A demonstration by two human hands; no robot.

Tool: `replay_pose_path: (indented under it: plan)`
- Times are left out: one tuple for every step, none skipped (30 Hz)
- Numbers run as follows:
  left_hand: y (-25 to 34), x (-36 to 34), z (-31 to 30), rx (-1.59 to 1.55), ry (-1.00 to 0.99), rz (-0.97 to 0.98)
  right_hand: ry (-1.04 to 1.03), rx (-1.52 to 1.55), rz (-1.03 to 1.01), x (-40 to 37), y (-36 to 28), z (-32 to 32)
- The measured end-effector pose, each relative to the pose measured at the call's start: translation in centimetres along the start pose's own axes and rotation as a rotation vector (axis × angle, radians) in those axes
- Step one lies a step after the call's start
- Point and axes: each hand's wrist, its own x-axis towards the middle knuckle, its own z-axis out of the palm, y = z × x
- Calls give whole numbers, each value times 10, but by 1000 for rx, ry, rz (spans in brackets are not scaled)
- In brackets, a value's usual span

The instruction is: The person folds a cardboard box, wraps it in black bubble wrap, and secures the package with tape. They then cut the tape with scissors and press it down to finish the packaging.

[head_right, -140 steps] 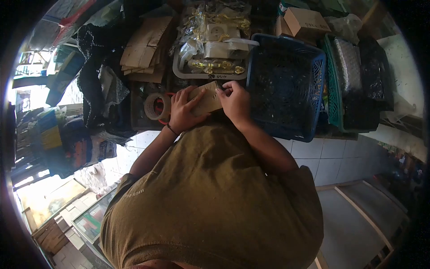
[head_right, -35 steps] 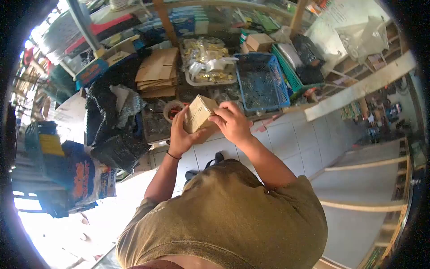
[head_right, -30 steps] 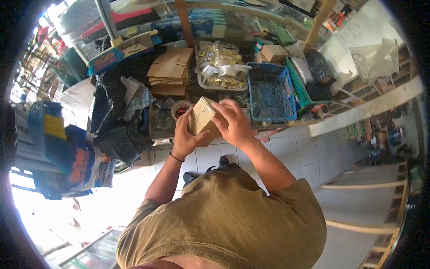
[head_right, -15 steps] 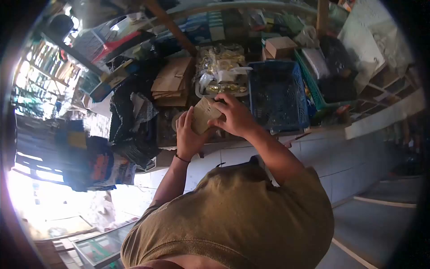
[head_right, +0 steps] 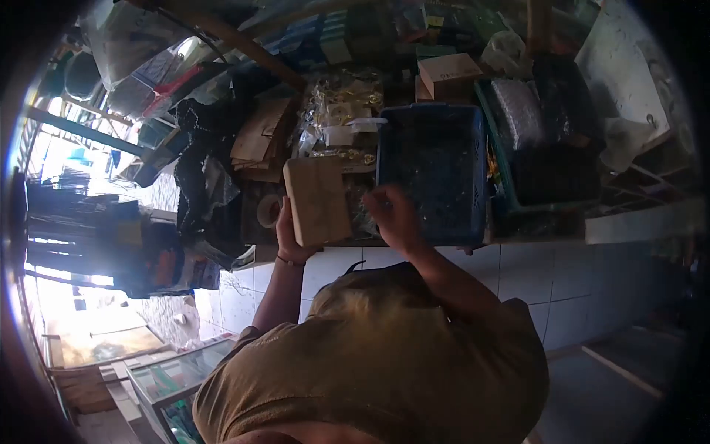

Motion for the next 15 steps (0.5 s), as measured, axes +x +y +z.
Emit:
replay_pose_path:
  plan:
    - [-8,3,4,-98,9,9,-13,-3,3,1,1,-4]
    - [-16,6,9,-197,18,17,-44,22,-3,2,3,-7]
    - [-23,9,8,-204,25,23,-74,47,-7,2,5,-10]
    - [-27,12,7,-218,-124,-24,-82,47,3,2,5,-12]
    - [-31,13,5,-230,-273,-71,-90,52,-18,4,2,-14]
    - [-33,11,4,-235,-265,-69,-96,56,-40,4,0,-14]
    - [-34,11,2,-215,-196,-73,-99,55,-35,5,-2,-13]
    - [-34,11,2,-195,-130,-77,-85,66,-64,7,-5,-12]
    - [-33,11,0,-200,-133,-72,-73,73,-96,9,-7,-9]
    - [-32,11,-3,-213,-133,-72,-81,65,-95,11,-8,-6]
    - [-32,10,-5,-228,-133,-71,-87,119,-79,13,-8,-2]
    - [-31,9,-4,-241,-137,-62,-93,172,-62,14,-11,1]
    - [-32,7,-2,-333,-115,-81,-102,159,-56,15,-16,3]
    - [-32,4,-3,-426,-93,-103,-128,264,1,16,-22,4]
    - [-33,3,-6,-441,-93,-102,-149,370,60,17,-27,4]
